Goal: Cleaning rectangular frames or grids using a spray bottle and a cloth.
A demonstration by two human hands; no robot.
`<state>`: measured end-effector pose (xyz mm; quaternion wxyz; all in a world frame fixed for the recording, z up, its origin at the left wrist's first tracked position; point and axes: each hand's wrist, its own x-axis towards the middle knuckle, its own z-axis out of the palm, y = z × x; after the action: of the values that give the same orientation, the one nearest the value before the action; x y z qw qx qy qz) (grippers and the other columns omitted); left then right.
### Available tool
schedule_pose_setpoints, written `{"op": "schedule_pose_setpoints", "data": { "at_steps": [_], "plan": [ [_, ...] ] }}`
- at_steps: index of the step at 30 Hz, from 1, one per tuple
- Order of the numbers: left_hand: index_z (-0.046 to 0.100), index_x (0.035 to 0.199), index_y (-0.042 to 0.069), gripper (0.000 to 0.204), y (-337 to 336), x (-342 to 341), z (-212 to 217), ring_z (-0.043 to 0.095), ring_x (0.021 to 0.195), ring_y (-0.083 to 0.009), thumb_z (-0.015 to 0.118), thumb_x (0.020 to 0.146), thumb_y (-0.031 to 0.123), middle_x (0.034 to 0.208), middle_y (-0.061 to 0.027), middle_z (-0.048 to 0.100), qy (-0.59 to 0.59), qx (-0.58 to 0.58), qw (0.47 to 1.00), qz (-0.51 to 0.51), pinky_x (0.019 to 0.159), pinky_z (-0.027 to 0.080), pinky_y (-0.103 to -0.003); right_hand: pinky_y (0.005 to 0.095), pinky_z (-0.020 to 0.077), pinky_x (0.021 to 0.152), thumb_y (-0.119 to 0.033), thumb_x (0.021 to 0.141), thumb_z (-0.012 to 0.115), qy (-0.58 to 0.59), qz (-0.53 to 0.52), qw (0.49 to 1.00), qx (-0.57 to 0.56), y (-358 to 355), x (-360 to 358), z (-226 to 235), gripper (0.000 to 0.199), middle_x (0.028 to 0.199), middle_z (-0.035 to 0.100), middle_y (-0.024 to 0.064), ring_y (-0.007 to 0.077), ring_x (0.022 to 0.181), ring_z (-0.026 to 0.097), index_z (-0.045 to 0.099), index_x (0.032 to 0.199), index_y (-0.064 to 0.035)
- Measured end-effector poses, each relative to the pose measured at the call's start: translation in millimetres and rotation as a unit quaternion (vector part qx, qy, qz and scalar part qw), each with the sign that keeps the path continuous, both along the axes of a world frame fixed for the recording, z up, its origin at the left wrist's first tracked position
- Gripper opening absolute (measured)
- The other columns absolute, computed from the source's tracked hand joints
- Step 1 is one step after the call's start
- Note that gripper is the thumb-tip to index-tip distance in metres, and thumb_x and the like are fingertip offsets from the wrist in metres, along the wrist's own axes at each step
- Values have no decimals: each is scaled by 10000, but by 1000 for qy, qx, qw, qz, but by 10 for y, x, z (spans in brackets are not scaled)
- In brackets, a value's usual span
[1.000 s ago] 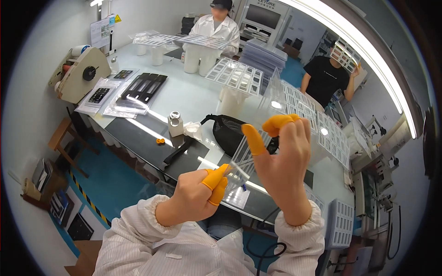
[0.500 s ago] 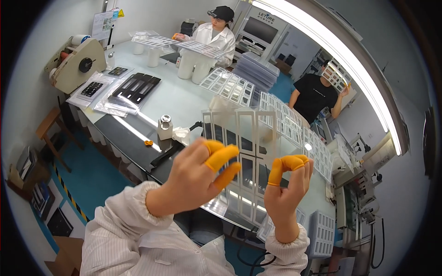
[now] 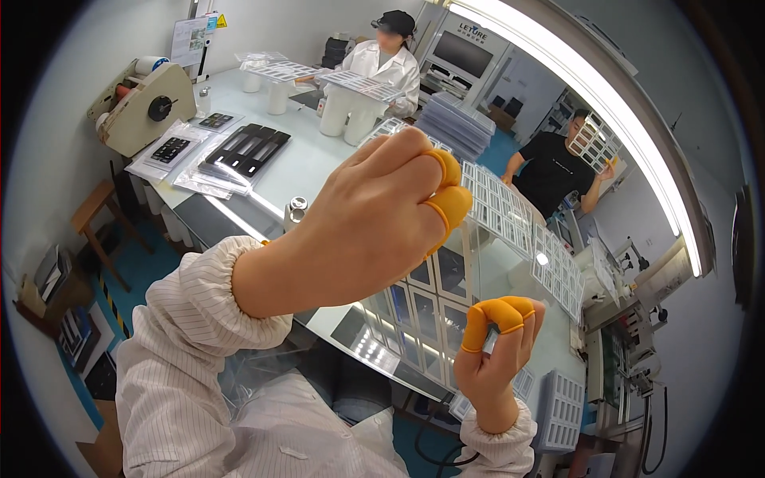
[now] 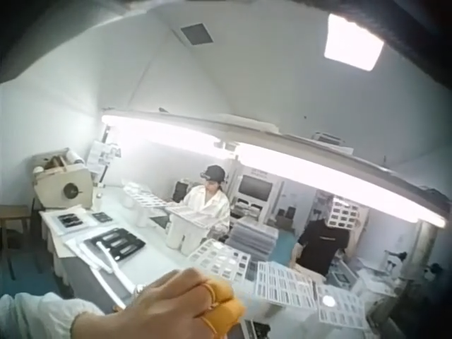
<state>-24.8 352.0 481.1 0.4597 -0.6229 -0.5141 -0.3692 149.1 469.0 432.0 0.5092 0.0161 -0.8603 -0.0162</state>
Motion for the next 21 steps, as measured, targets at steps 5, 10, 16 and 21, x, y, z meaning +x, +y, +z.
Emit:
{"op": "schedule_pose_setpoints", "data": {
  "at_steps": [5, 10, 16, 21],
  "plan": [
    [598, 756, 31, 208, 79, -3, -51, 471, 754, -186, 706, 584, 79, 791, -57, 491, 73, -2, 997, 12, 607, 440, -239, 330, 323, 625, 33, 726, 552, -7, -1, 1000, -9, -11, 12, 4, 116, 741, 445, 106, 256, 694, 389, 475, 807, 2],
    [520, 816, 33, 267, 218, -76, -242, 469, 740, -200, 676, 601, 67, 821, -72, 473, 100, 101, 990, 0, 619, 421, -263, 343, 335, 619, -4, 737, 593, -12, -10, 999, -43, -49, -21, 30, 141, 755, 458, 116, 257, 685, 407, 477, 816, 3],
    [391, 751, 7, 148, 178, 161, -523, 458, 656, -213, 506, 666, -29, 749, -114, 462, -351, -73, 878, -318, 572, 382, -307, 306, 331, 618, -5, 789, 535, 41, -5, 993, -113, 250, -102, 6, 72, 744, 437, 103, 232, 675, 391, 465, 804, 4],
    [395, 719, -10, 155, 59, 160, -466, 364, 553, -159, 535, 770, 32, 662, -96, 426, -461, -227, 794, -325, 502, 313, -289, 212, 325, 642, -29, 828, 517, 54, 106, 934, -337, 342, -141, 73, 56, 738, 436, 39, 105, 675, 381, 472, 822, 4]
  ]
}}
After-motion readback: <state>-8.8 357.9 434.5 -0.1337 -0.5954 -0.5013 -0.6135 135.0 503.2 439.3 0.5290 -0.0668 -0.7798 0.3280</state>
